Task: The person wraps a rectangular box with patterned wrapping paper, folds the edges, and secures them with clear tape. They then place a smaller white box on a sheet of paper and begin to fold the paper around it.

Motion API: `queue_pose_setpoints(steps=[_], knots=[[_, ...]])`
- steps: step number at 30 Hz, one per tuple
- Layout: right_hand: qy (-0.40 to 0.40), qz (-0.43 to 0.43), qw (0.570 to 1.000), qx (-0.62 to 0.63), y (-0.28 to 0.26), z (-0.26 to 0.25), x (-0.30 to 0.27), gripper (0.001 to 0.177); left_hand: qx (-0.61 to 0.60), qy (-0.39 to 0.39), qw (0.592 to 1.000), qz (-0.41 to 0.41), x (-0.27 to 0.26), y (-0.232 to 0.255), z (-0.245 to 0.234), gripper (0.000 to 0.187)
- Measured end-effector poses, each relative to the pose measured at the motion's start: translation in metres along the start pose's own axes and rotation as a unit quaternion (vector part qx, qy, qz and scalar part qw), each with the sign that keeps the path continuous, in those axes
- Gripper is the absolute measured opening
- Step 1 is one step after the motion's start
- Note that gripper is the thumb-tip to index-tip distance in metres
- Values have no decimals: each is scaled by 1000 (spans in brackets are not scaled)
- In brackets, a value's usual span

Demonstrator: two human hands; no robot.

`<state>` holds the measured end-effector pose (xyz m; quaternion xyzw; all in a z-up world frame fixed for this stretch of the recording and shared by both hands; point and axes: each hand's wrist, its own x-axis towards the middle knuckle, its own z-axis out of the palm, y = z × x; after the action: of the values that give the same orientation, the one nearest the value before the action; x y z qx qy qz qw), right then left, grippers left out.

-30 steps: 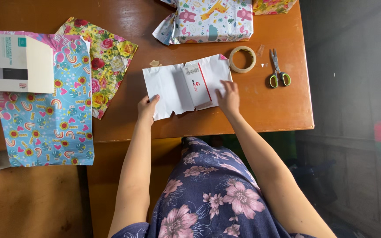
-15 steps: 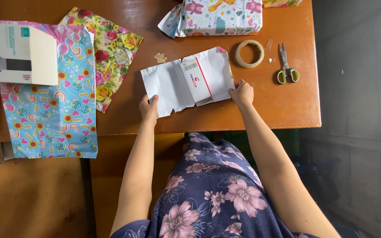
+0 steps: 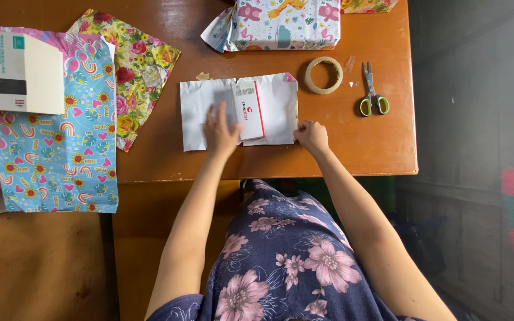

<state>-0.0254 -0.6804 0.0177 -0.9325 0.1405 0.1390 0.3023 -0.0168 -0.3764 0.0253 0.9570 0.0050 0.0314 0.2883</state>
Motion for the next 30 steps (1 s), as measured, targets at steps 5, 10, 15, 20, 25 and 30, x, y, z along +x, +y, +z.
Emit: queue_pose_setpoints(steps=[5, 10, 15, 20, 25, 30], knots=[[16, 3, 1000, 24, -10, -7, -10, 45, -15, -100, 993, -59, -3, 74, 30, 103], [56, -131, 990, -21, -9, -8, -22, 48, 48, -107, 991, -66, -5, 87, 34, 96], [55, -222, 970, -88, -1, -12, -28, 31, 72, -118, 990, -12, -4, 72, 32, 95], [69, -161, 981, -81, -22, -15, -25, 44, 90, -136, 986, 15, 2, 65, 23, 97], [30, -100, 989, -108, -40, -20, -8, 41, 104, -157, 982, 9, 3, 68, 19, 97], [61, -86, 992, -75, -28, -20, 12, 39, 120, -157, 980, 7, 4, 68, 21, 98]])
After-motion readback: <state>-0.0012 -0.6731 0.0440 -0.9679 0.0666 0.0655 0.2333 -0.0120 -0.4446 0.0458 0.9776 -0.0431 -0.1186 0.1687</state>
